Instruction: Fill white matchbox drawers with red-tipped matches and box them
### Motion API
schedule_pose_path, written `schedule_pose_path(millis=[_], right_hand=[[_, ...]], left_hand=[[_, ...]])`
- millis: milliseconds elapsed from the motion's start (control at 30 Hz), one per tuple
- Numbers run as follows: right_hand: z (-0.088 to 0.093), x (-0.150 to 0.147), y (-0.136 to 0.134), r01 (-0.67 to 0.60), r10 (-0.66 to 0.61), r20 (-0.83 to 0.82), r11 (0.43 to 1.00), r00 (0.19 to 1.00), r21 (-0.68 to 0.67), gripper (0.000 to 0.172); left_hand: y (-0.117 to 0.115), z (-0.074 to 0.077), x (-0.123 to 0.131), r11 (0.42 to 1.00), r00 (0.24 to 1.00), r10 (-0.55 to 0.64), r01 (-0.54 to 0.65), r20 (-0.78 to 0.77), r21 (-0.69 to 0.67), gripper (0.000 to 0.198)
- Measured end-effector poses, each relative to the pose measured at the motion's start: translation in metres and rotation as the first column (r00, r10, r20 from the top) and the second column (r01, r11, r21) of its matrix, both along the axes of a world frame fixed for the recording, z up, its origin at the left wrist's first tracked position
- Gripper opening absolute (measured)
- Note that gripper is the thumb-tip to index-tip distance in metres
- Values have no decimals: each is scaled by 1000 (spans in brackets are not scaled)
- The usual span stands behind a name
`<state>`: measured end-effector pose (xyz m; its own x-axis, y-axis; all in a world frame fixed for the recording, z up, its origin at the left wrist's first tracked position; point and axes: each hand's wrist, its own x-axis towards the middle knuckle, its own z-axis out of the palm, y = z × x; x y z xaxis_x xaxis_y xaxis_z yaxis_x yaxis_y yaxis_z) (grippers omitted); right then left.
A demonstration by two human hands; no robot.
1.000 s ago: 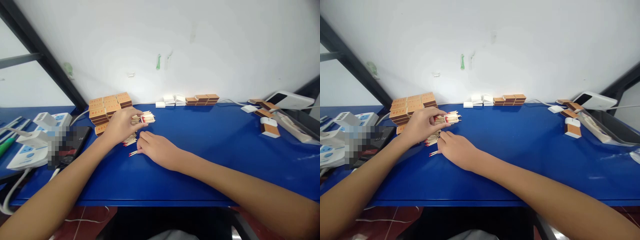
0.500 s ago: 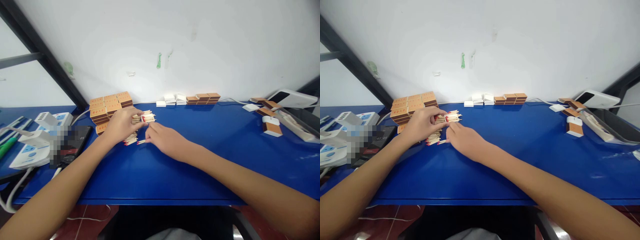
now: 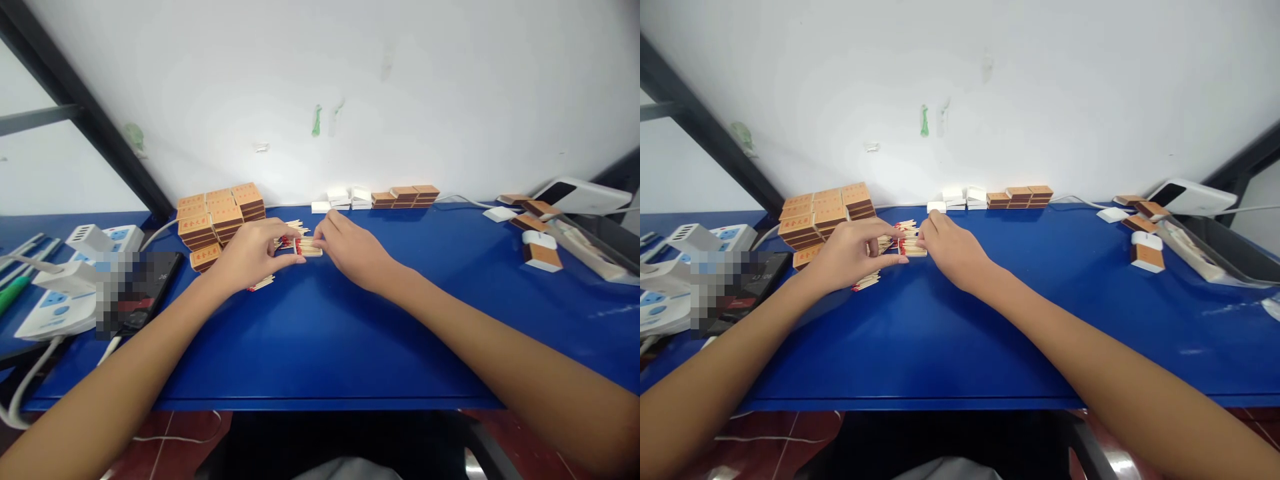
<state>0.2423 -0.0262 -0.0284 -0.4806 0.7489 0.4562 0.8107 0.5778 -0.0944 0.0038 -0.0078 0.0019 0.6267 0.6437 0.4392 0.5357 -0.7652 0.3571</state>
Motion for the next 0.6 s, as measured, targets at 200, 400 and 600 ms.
schedule_pose_path(millis=[200, 400, 600], right_hand=[[3, 1, -2, -4, 3, 38, 999, 999, 35, 23], [11, -11, -19, -67, 71, -78, 996, 994, 56, 31], [-7, -43, -32, -371, 370, -31, 926, 929, -70, 25]], left_hand=[[1, -3, 0, 1000, 1000, -10, 11, 15, -27, 36], [1, 2, -1, 992, 991, 121, -119, 61, -30, 35], [2, 6, -1, 975, 973, 221, -222, 67, 3, 31]])
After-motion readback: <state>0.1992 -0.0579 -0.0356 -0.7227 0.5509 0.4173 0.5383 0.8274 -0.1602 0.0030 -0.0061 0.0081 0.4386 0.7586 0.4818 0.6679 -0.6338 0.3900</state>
